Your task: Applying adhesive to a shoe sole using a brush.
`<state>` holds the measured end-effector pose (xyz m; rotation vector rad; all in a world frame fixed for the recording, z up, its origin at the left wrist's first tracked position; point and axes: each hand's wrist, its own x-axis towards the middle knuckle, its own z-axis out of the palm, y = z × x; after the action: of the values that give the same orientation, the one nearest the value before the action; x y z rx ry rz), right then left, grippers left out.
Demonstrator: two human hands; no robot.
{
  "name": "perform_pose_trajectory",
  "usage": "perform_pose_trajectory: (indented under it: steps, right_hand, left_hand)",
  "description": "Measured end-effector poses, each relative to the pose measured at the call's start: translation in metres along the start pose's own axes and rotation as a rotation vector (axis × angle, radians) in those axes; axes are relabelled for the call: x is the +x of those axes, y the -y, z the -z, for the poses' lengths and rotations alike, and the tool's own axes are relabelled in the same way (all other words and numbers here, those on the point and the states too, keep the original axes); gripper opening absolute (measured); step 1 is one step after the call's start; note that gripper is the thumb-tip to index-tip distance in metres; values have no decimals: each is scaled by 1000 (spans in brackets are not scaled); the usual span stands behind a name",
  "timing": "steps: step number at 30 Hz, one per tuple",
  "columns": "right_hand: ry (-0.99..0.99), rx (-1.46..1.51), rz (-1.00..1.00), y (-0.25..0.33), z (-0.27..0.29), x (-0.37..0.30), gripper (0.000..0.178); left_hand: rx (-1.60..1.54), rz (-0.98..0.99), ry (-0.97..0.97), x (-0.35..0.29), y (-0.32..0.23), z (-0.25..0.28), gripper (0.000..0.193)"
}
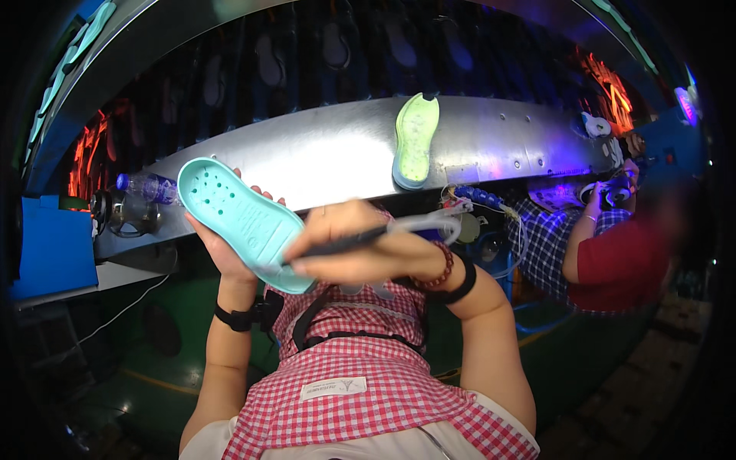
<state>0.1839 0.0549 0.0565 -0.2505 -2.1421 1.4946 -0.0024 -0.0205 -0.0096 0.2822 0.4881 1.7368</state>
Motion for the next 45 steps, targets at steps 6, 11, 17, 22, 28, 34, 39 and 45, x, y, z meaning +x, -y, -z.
perform_pose_trajectory:
  steps: [6,11,17,22,28,34,39,45]
  right_hand:
    - [-25,10,37,8,-12,15,19]
    - [-138,-3,-113,5,4,10,23]
    - [99,238,-35,3,17,-2,25]
    - [-17,176,-122,-11,8,-3,24]
    - [-161,640,-253,-25,4,-3,19]
    - [-319,1064,-282,-16,-23,1,17]
    - [-279,503,-168,-12,-34,-11,18]
    - [-208,384,-233,2,-19,4,19]
  left_hand:
    - [-110,-161,124,10,-3,-13,85]
    - [97,-303,-147,5,-10,-18,84]
    - [113,-363,-149,8,-27,-21,88]
    - [166,-354,-134,12,-29,-27,91]
    - [99,-314,239,12,-42,-33,91]
    - [-27,-198,-60,-13,-6,-48,59]
    - [-144,-71,156,-7,-3,-37,62]
    - [-230,-42,101,-2,-6,-39,60]
